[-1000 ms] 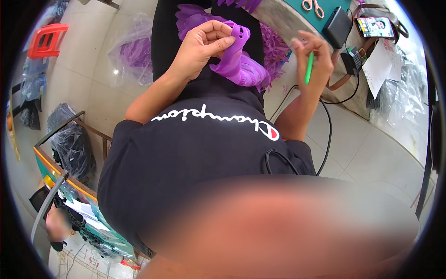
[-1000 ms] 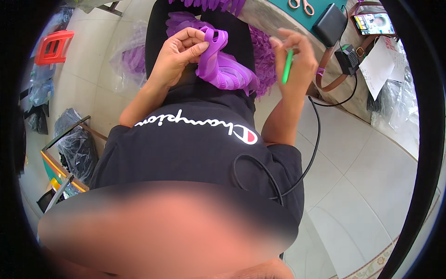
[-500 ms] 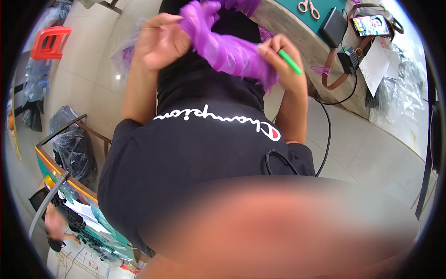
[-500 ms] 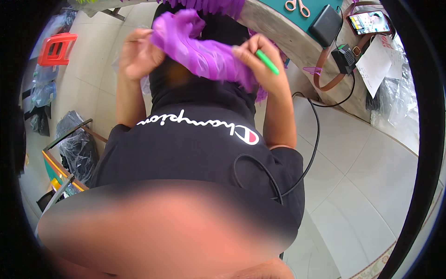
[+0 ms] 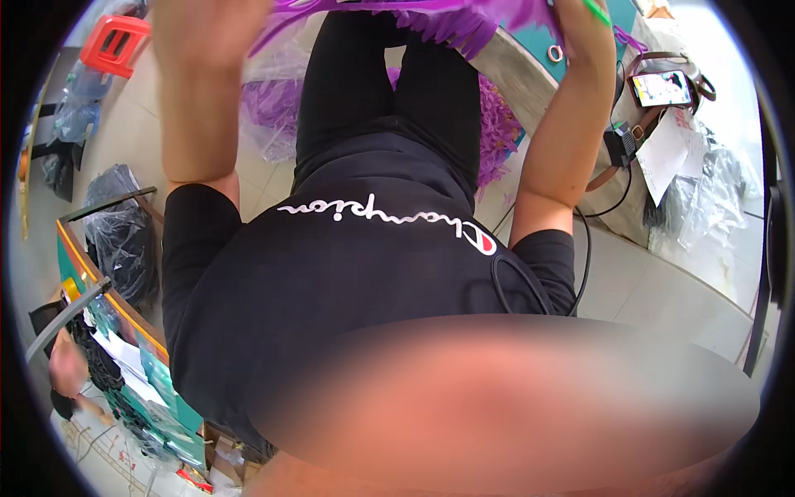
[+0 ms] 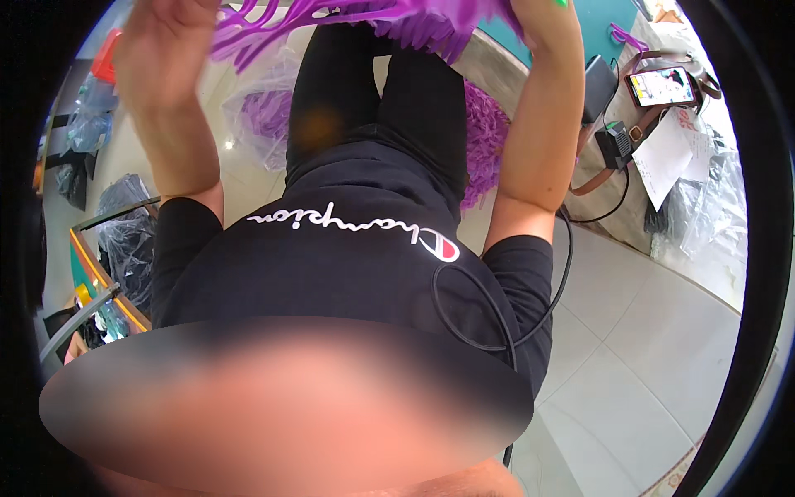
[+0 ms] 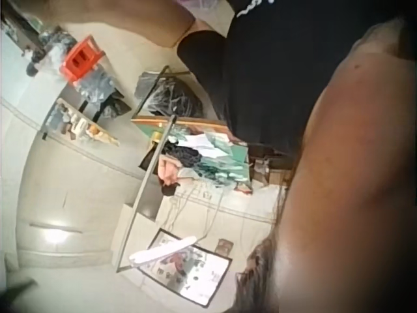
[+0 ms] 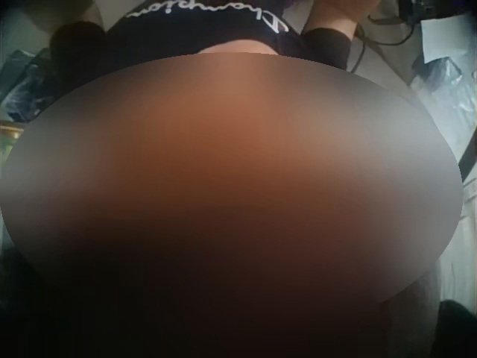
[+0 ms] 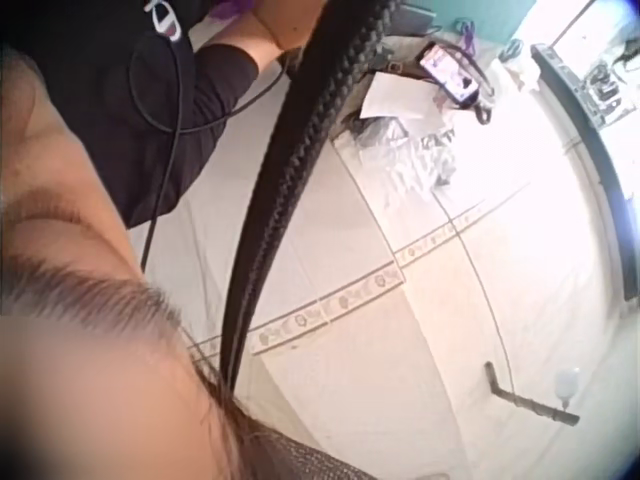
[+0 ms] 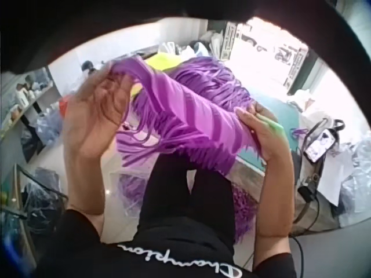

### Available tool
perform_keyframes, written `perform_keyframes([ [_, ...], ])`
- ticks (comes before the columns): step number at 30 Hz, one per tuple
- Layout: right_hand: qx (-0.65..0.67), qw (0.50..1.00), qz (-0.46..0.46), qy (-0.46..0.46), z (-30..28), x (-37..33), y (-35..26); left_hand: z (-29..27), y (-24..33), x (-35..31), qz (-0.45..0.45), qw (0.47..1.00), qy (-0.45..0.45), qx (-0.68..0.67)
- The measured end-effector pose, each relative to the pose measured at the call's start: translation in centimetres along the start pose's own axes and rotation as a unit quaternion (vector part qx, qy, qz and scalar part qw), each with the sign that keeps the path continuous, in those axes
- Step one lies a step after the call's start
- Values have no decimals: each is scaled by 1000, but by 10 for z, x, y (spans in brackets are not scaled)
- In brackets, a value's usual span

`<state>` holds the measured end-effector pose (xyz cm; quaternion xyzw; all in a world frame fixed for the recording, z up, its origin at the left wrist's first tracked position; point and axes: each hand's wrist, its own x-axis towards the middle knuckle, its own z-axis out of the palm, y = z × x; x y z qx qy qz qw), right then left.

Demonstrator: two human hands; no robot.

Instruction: Assembling a purple fringed fabric item using a green crochet-like hand tool.

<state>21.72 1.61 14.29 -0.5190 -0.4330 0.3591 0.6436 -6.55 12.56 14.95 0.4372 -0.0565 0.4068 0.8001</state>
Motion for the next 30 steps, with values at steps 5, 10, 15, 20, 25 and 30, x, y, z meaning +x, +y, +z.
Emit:
perform_keyframes([
  [5,-409,896,-22,-169,-91,-51,62,48,-99,-114,-253,964,-51,60],
  [10,-379,922,19,-74,-126,-102,52,-14,-77,-127,-535,826,-155,81],
  [15,-419,800,-122,412,-219,-95,55,-89,-77,-161,-606,747,31,271],
  [20,-652,612,-203,399,-292,-70,68,-138,-97,-212,-639,584,52,498],
  [25,-713,507,-91,476,-340,-47,60,-160,-107,-208,-683,641,155,315],
  [30,-818,385,-73,421,-376,-28,62,-170,-123,-211,-636,641,281,324],
])
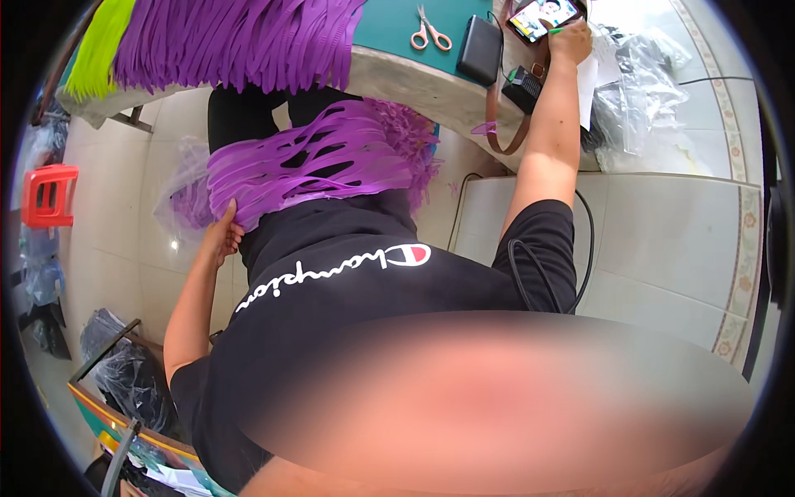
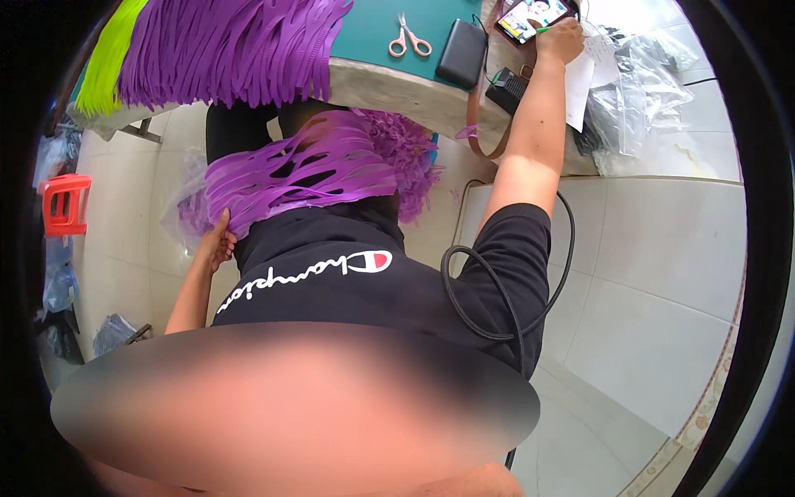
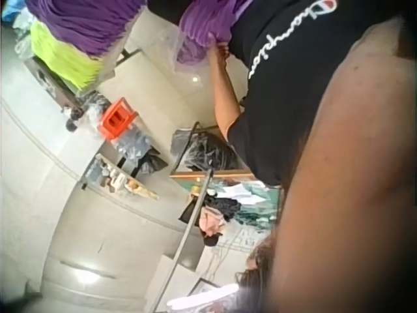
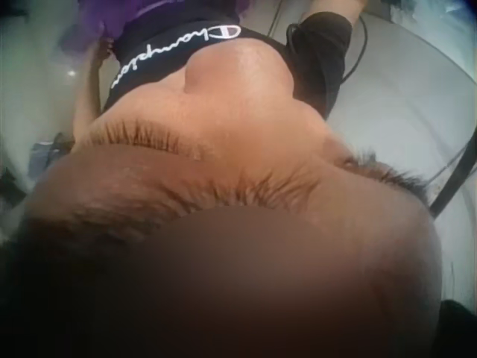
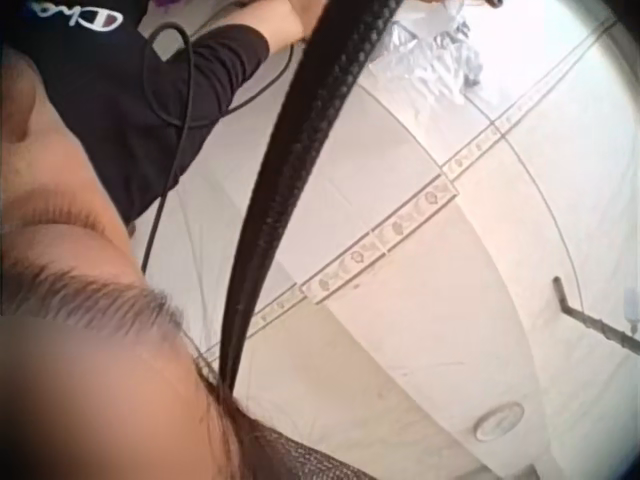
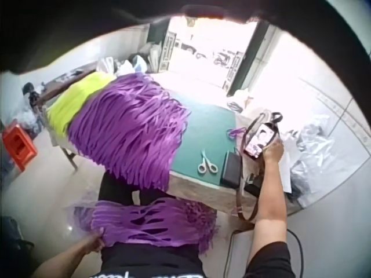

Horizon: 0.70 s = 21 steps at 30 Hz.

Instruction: Assembling a purple fringed fabric item using a green crochet-like hand tool.

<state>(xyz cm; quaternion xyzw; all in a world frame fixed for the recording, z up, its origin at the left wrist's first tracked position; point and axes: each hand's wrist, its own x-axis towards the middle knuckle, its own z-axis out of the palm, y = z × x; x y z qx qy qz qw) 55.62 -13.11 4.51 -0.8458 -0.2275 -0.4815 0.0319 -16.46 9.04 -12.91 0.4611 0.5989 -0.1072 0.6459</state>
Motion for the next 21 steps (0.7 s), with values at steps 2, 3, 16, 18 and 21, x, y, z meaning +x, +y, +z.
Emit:
perform_keyframes([
  [2,-8,1000,11,8,10,7,13,0,-1,-3,14,999,-6,-42],
  [3,-12,1000,21,15,14,11,22,1,1,-3,26,996,-9,-85],
  [16,-47,998,44,-26,5,16,19,-8,41,-26,239,799,-35,-551],
  [18,48,992,118,-14,-10,27,7,-12,49,-25,218,783,-92,-575],
  [21,169,959,221,55,-37,37,-15,-1,63,-26,177,761,-238,-577],
])
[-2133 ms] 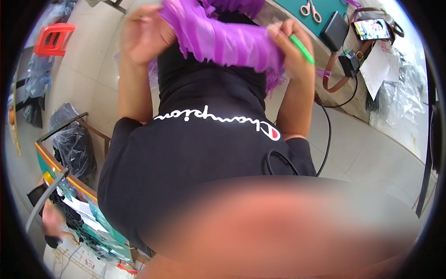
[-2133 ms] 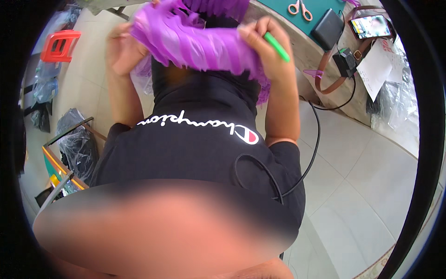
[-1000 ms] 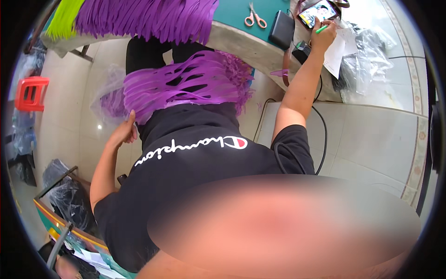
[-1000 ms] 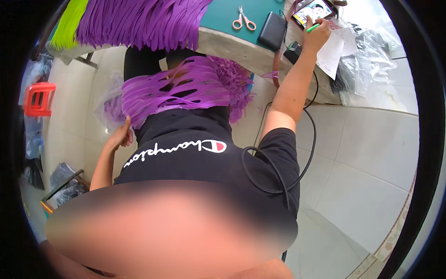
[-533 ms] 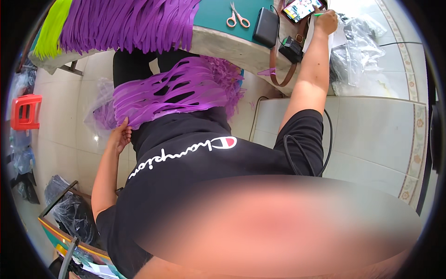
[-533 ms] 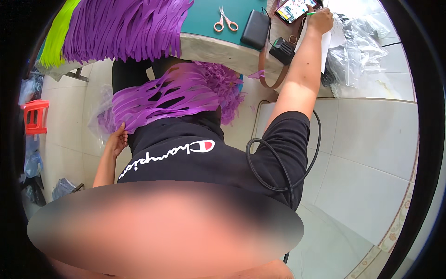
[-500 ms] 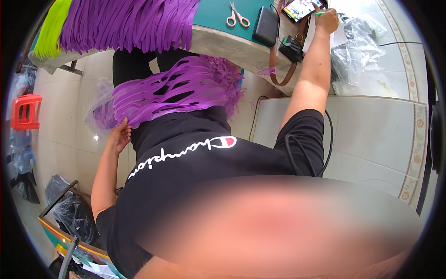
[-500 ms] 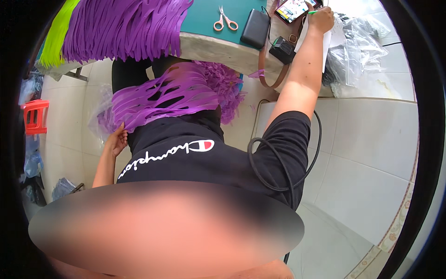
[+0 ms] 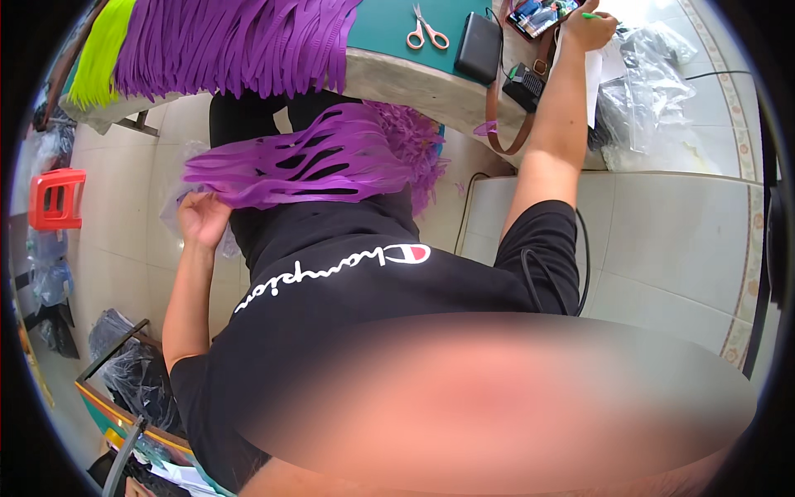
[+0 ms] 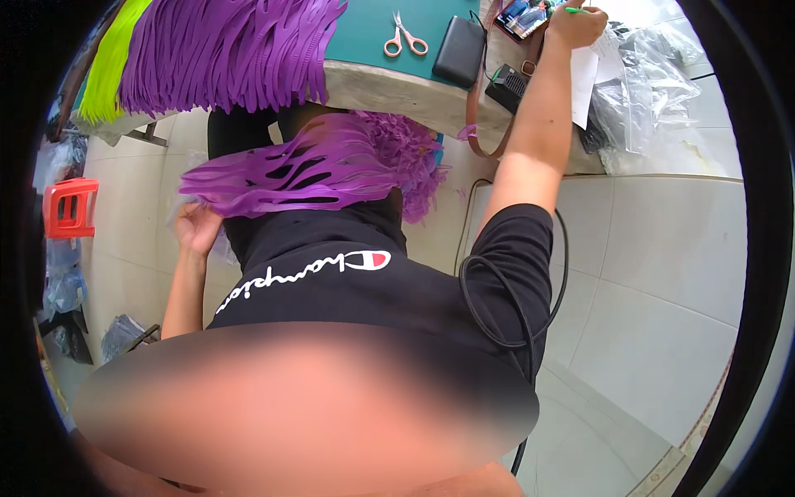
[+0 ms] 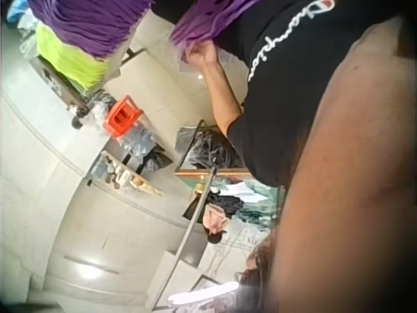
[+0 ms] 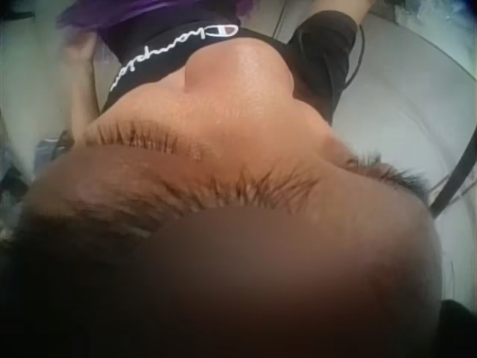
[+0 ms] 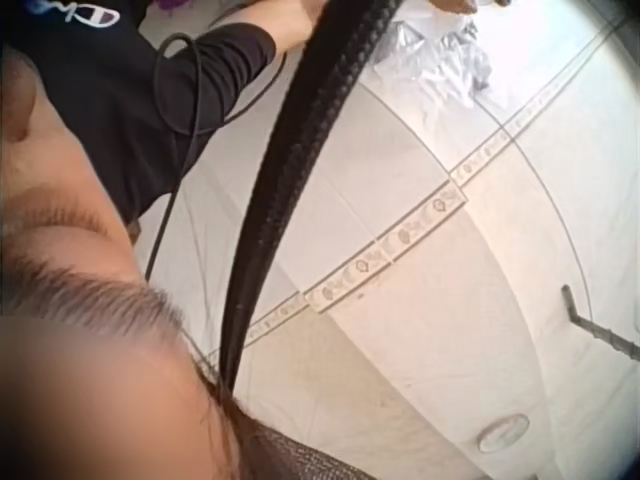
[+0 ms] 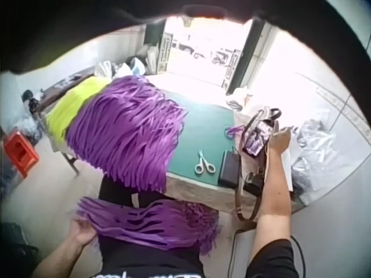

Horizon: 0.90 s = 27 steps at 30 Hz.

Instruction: Assembling a purple fringed fabric item using a green crochet-like hand tool.

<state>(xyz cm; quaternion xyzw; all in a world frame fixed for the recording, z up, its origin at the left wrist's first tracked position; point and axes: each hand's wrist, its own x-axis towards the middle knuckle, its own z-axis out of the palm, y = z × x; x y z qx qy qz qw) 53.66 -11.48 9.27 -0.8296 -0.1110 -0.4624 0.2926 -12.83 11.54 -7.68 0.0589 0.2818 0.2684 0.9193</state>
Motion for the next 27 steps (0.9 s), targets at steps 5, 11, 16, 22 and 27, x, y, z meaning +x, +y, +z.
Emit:
perform_keyframes([
  [5,513,846,144,11,-57,-39,-108,66,-30,-5,-27,986,10,163],
  [11,666,575,-238,-411,-169,-204,-206,133,-50,-17,228,822,-133,505],
  [16,651,567,-91,-496,-213,-252,-209,167,-72,-29,238,871,-189,387],
  [22,710,496,168,-471,-209,-266,-180,155,-95,-10,44,963,-151,220],
  [27,575,469,147,-654,-208,-275,-179,144,-104,-21,98,963,-168,188],
])
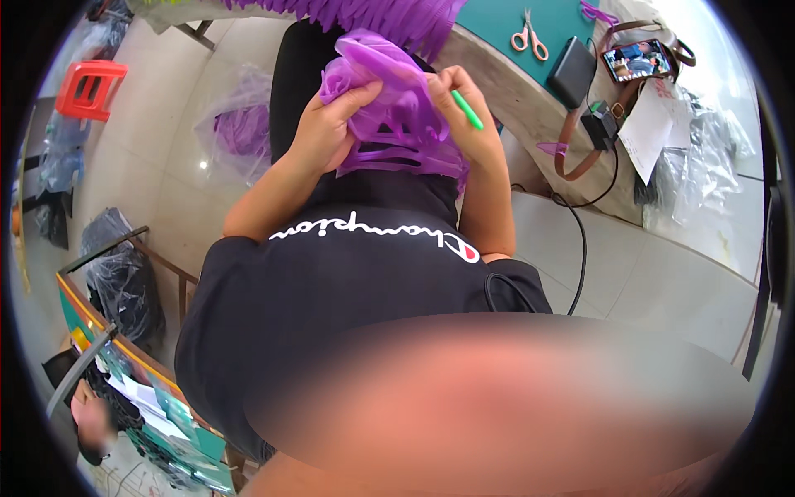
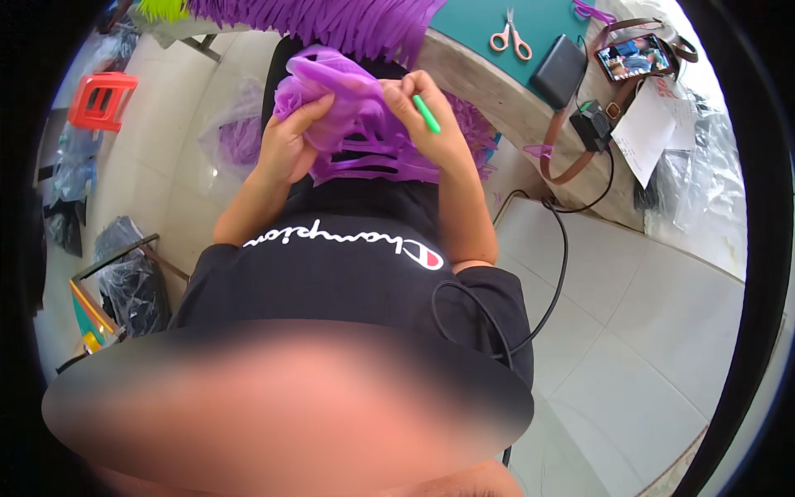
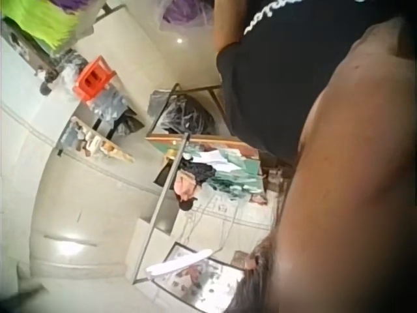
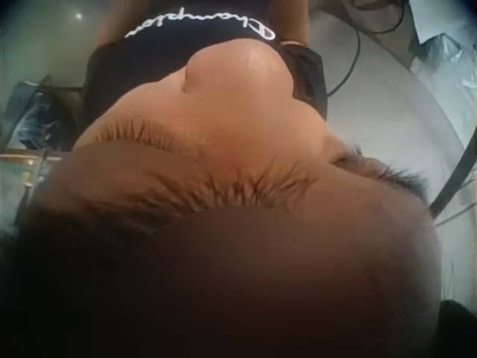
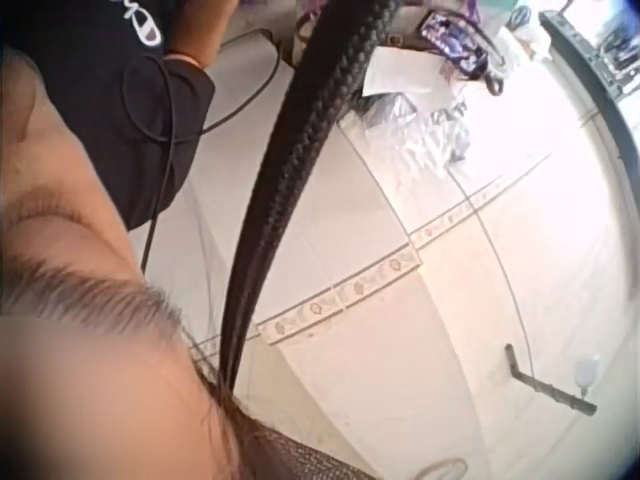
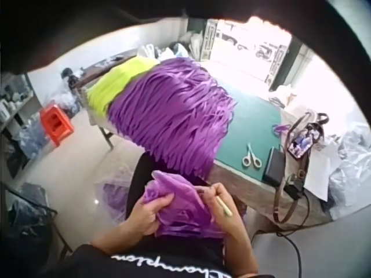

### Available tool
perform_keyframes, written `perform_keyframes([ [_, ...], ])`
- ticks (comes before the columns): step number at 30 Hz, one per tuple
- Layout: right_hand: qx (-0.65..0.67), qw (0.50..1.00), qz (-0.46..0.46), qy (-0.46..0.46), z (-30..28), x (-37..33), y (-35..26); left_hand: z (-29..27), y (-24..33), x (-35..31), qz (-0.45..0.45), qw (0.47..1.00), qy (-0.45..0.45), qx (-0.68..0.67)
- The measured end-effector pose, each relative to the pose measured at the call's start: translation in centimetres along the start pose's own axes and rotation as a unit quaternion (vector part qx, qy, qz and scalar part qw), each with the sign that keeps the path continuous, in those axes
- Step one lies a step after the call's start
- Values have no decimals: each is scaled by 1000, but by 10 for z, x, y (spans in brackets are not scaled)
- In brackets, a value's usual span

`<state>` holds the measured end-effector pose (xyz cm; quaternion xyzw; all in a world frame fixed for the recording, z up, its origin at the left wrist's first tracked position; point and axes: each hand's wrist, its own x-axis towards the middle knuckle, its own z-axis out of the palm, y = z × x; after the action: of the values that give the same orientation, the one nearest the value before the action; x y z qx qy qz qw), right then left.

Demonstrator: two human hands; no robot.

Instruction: Assembling a purple fringed fabric item using a green crochet-like hand tool.

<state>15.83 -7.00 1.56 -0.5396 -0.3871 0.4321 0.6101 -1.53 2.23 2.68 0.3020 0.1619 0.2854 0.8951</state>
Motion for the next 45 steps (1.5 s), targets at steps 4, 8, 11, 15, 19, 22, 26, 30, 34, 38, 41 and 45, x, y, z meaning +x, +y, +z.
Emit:
perform_keyframes([
  [4,77,994,-78,-14,13,3,-2,-15,1,2,22,999,-32,11],
  [8,7,982,-184,-40,7,4,-2,-18,-5,-1,17,994,-80,-71],
  [11,107,972,-209,-30,19,4,-7,-15,-7,-4,34,987,-117,-108],
  [15,56,990,-130,12,11,-3,-1,-7,-4,-2,43,993,-102,33],
  [19,-125,968,-211,58,12,-8,-3,-1,-10,4,-15,980,3,198],
  [22,-154,959,-224,76,16,-13,-9,8,-10,6,-61,996,49,48],
  [26,-85,947,-279,131,17,-9,-2,-3,-18,11,-145,989,34,-11],
  [30,83,950,-273,126,7,-10,3,0,-17,10,-35,992,63,106],
  [34,11,969,-232,86,11,-24,-2,1,-24,11,-1,991,66,116],
  [38,14,970,-212,116,14,-29,1,5,-28,9,10,991,60,121],
  [41,15,968,-212,132,16,-26,4,7,-25,7,4,993,49,111],
  [45,0,968,-215,129,20,-23,4,8,-22,6,23,991,53,121],
])
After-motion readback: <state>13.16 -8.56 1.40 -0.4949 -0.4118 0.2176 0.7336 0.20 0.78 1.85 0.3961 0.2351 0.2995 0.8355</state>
